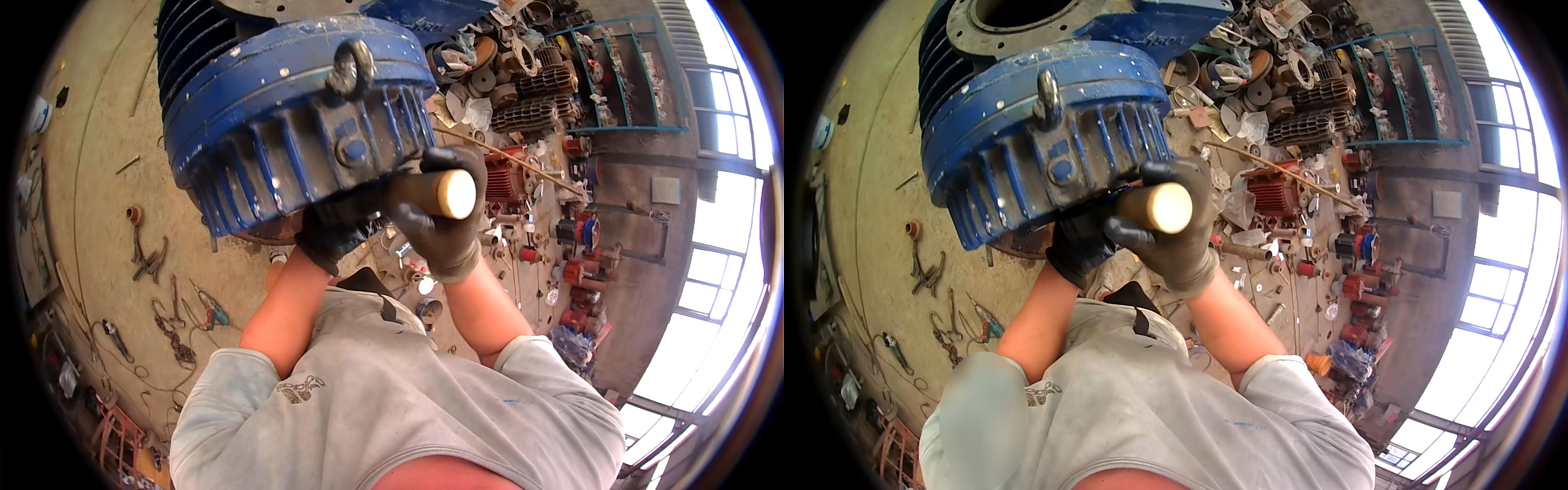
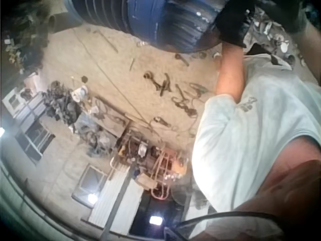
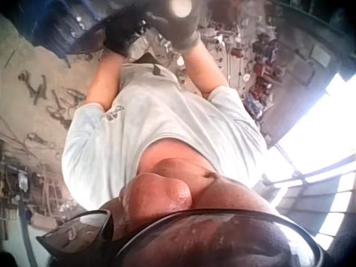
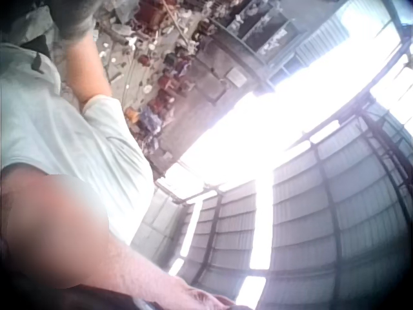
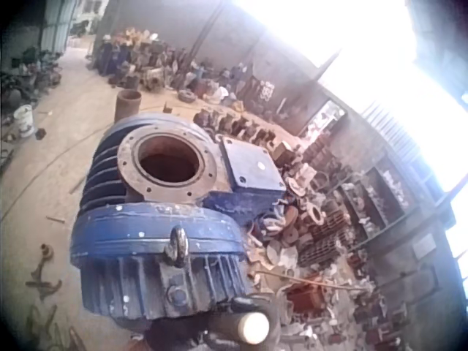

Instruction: The person cleans a mechanical part with a rag, applies sealant using a caulking gun, and attaches the part to a larger blue motor assembly. The person then picks up a small metal component and places it on the motor.

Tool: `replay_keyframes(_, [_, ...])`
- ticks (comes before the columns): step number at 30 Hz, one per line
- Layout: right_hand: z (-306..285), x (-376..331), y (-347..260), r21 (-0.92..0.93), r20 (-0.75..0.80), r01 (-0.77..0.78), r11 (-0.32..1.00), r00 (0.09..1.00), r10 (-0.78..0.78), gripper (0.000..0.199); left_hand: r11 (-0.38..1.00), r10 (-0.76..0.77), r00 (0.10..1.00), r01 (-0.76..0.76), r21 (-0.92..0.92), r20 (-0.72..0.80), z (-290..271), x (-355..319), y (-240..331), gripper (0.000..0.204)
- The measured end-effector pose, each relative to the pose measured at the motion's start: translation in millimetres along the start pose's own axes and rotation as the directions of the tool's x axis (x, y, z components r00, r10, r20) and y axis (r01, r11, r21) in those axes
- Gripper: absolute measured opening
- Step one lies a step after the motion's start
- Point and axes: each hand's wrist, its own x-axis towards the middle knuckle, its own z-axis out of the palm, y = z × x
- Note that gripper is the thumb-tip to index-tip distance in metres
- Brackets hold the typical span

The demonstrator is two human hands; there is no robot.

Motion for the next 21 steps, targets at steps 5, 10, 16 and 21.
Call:
replay_keyframes(5, [-16,-4,23,0.113,-0.006,-0.009,0.994,1.000,0.009,0.090,0.865,-0.194,0.976,0.121,-0.487,-0.102,13,6,29,0.064])
replay_keyframes(10, [-14,3,25,0.176,-0.058,0.190,0.966,0.981,-0.183,0.065,-0.380,-0.401,0.847,0.192,-0.905,0.348,25,-17,4,0.061])
replay_keyframes(16, [-28,1,17,0.303,0.106,-0.006,0.953,0.994,-0.028,0.064,-0.520,-0.517,0.755,0.097,-0.849,0.403,20,-84,40,0.084])
replay_keyframes(21, [-35,0,18,0.455,0.213,-0.156,0.877,0.975,0.063,0.060,-0.170,-0.699,0.658,0.229,-0.959,0.281,3,-85,70,0.113])
